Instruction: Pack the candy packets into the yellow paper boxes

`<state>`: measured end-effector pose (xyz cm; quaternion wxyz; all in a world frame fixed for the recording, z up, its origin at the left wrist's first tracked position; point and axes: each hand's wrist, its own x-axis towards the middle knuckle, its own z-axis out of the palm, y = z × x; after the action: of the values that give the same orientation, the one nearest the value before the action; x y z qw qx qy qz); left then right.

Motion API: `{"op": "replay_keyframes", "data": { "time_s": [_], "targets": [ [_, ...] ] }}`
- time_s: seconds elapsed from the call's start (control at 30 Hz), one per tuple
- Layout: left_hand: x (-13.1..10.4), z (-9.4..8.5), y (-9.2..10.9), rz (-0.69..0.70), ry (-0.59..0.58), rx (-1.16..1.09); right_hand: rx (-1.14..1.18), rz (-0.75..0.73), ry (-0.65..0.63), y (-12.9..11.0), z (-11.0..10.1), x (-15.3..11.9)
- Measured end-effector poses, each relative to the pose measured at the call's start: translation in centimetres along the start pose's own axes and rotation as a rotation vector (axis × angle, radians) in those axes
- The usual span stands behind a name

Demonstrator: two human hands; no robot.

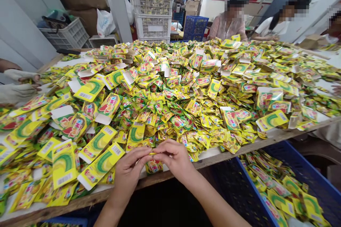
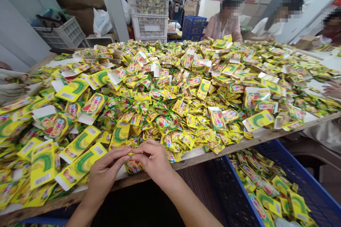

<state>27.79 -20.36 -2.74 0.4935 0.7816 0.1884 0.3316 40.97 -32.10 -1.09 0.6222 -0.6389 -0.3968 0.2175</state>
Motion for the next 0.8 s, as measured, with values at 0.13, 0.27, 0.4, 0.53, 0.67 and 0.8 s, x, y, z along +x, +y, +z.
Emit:
{"op": "replay_keyframes", "data": {
  "time_s": [0.13,0.27,0.4,0.53,0.67,0.8],
  "targets": [
    [-1.0,-0.1,-0.1,0.148,-0.020,0.114,-0.066,-0.096,0.006,-0.1,-0.5,-1.0],
    [-1.6,0.0,-0.2,0.228,0.012,0.169,-0.148,-0.220,-0.002,0.5,-0.4,-1.7],
    [-2.0,0.1,-0.6,0.355,-0.060,0.109,-0.214,-0.289,0.006,1.0,0.1,-3.4],
    [-2.3,0.9,-1.0,0.350,-0.127,0.084,-0.253,-0.302,-0.043,0.4,-0.8,-3.7],
    [-2.1,0.2,-0.1,0.110,-0.063,0.161,-0.581,-0.278,0.151,-0.2,-4.6,0.6],
    [-4.8,-5.8,0.4,-0.278,-0.081,0.169,-0.980,-0.165,0.001,-0.2,-7.6,6.0]
  ]
}}
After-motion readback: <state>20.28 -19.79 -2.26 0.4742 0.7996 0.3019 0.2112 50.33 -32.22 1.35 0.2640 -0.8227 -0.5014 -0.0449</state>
